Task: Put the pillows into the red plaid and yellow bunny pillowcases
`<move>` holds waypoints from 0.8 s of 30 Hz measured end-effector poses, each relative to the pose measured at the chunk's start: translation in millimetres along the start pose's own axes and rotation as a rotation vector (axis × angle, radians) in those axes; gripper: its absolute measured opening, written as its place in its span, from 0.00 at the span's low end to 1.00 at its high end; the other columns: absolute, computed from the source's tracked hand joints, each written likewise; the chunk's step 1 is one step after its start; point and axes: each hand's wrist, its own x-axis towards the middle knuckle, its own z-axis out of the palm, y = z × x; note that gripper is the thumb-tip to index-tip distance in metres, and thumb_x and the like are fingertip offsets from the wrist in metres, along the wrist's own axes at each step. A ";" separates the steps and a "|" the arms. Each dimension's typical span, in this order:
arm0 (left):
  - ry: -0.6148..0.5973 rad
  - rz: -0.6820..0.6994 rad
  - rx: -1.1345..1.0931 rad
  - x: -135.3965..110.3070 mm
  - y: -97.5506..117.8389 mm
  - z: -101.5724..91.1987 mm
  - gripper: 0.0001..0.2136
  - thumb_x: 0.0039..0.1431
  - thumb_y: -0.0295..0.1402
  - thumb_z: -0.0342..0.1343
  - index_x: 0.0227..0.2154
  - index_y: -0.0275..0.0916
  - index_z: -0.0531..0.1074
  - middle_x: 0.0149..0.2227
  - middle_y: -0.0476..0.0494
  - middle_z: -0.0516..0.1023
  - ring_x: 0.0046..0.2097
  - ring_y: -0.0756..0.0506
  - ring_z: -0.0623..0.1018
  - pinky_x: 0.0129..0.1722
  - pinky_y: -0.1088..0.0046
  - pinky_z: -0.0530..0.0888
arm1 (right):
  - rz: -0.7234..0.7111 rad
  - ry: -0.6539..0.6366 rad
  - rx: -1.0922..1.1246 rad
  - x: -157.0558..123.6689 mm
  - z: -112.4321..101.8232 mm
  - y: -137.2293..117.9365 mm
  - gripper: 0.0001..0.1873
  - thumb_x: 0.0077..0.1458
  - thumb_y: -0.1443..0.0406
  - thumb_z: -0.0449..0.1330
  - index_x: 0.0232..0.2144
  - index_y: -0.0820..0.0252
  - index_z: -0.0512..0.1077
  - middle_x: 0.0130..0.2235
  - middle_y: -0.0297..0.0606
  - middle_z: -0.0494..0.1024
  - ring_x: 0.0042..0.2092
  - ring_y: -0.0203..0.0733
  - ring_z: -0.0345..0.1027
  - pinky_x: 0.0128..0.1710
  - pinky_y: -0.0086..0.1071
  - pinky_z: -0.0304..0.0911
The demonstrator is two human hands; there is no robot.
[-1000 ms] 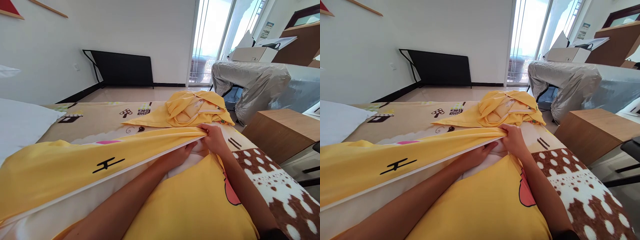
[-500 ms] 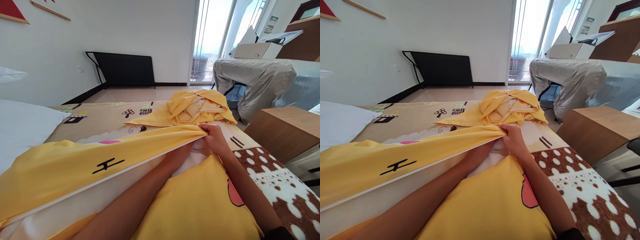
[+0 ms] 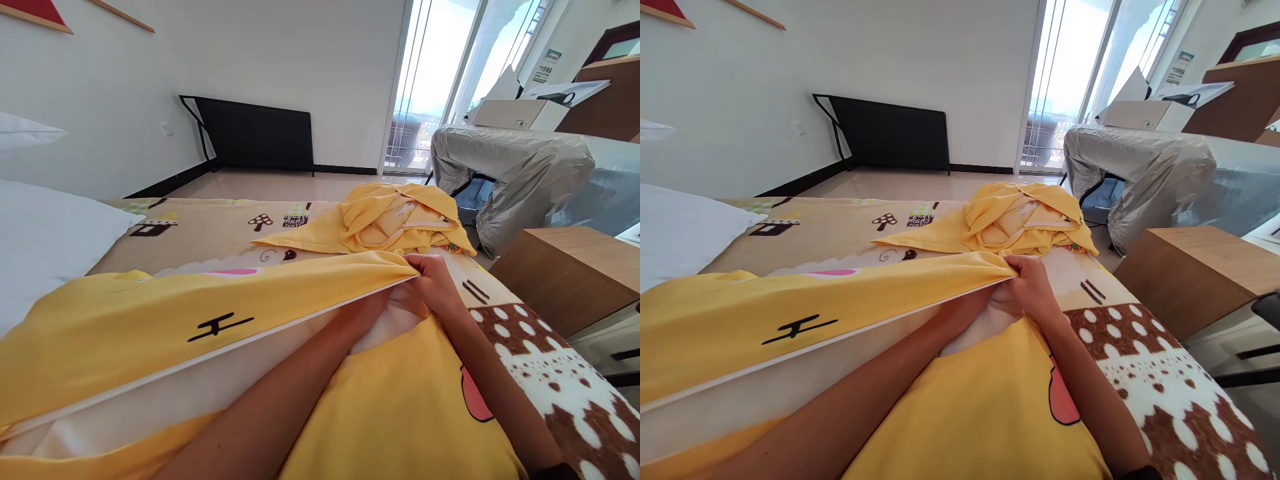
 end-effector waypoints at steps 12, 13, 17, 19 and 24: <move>-0.021 0.047 -0.031 1.7 0.8 -2.8 0.15 0.63 0.39 0.46 0.50 0.47 0.67 0.56 0.51 0.69 0.58 0.45 0.66 0.63 0.63 0.59 | 0.034 -0.012 0.050 -0.2 1.6 3.1 0.08 0.40 0.69 0.52 0.20 0.62 0.71 0.23 0.29 0.71 0.32 0.41 0.66 0.34 0.29 0.62; -0.032 0.069 -0.043 1.0 1.4 -3.2 0.15 0.63 0.39 0.45 0.50 0.48 0.67 0.56 0.52 0.69 0.57 0.46 0.67 0.62 0.65 0.61 | 0.034 -0.018 0.055 -0.2 1.8 2.8 0.09 0.40 0.69 0.52 0.21 0.62 0.72 0.24 0.29 0.72 0.32 0.42 0.67 0.34 0.30 0.62; -0.038 0.090 -0.083 -2.1 5.3 -5.7 0.16 0.63 0.42 0.45 0.50 0.47 0.67 0.57 0.51 0.68 0.57 0.46 0.68 0.61 0.66 0.63 | 0.000 -0.026 0.045 0.2 2.1 2.4 0.12 0.42 0.69 0.52 0.27 0.61 0.76 0.28 0.30 0.76 0.35 0.44 0.68 0.34 0.30 0.62; -0.030 0.085 -0.079 -2.8 7.6 -6.7 0.15 0.62 0.41 0.45 0.50 0.46 0.67 0.56 0.50 0.69 0.57 0.45 0.68 0.61 0.65 0.62 | -0.006 0.015 0.001 0.2 2.1 2.8 0.12 0.42 0.69 0.53 0.28 0.61 0.76 0.28 0.31 0.77 0.34 0.43 0.68 0.33 0.29 0.61; -0.022 0.089 -0.054 -0.7 2.0 -4.0 0.16 0.62 0.39 0.45 0.50 0.45 0.67 0.55 0.48 0.70 0.58 0.44 0.66 0.61 0.64 0.60 | -0.039 0.073 -0.184 2.2 1.8 7.3 0.13 0.42 0.69 0.53 0.31 0.60 0.73 0.43 0.38 0.77 0.42 0.43 0.68 0.40 0.31 0.61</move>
